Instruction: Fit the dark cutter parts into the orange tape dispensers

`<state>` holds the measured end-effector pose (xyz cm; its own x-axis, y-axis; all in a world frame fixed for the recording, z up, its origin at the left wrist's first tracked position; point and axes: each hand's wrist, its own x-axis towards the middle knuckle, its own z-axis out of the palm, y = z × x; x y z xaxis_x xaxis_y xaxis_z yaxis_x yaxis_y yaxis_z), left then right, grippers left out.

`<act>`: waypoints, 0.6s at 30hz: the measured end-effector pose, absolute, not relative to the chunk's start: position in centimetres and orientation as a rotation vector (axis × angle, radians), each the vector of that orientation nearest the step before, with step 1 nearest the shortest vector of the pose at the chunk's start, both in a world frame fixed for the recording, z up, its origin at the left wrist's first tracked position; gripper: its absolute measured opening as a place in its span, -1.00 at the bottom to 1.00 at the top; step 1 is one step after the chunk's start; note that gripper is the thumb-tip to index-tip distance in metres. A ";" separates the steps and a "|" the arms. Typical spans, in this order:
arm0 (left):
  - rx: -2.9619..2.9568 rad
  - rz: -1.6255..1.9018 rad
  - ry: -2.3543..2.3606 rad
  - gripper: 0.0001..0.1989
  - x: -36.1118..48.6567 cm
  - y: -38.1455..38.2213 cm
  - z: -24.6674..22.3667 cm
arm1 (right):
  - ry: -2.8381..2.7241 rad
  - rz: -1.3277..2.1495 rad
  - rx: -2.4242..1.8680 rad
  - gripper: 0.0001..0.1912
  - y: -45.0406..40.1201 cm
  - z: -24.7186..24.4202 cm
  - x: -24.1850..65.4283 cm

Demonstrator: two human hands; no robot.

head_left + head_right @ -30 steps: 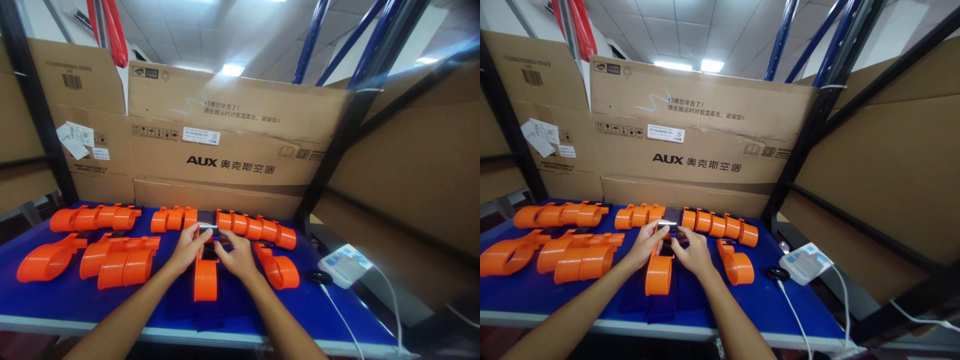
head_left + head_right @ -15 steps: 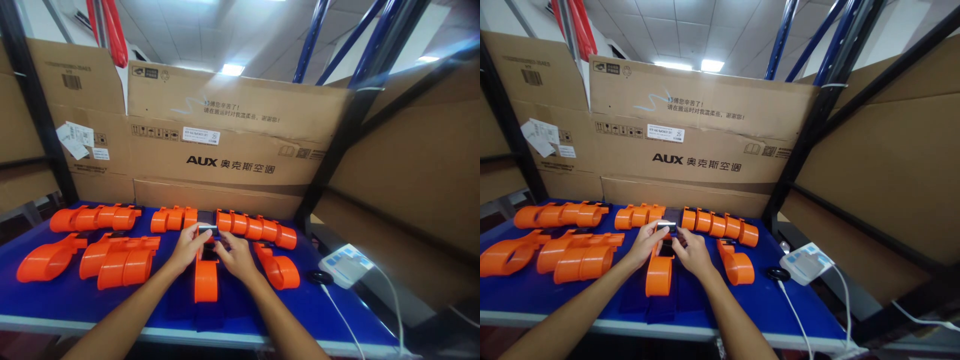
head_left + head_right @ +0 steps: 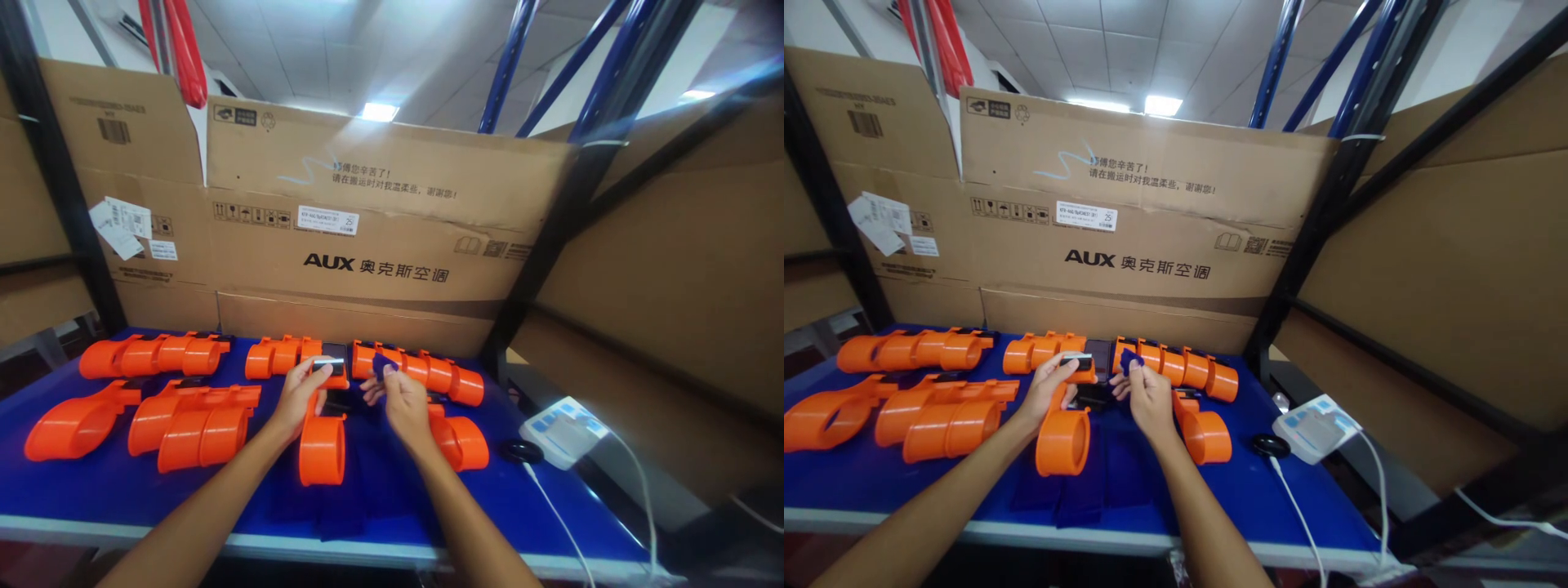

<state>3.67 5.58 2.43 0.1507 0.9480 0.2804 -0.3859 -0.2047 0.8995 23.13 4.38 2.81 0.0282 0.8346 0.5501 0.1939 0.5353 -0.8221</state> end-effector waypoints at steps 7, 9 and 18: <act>1.120 1.396 0.688 -0.48 3.5 6.1 2.1 | -1.521 0.470 -1.177 -0.72 6.8 2.1 25.4; 1.124 1.401 0.686 -0.48 3.5 6.1 2.0 | -1.675 0.396 -1.281 -0.80 6.9 1.7 25.5; 1.139 1.404 0.688 -0.54 3.7 6.1 2.0 | -1.888 0.233 -1.555 -0.79 6.1 1.4 24.9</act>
<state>3.70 6.06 2.02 0.1147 0.9621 0.2472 -0.3944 -0.1843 0.9003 24.91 6.11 1.36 -0.0639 0.9232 0.3789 0.8033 0.2729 -0.5294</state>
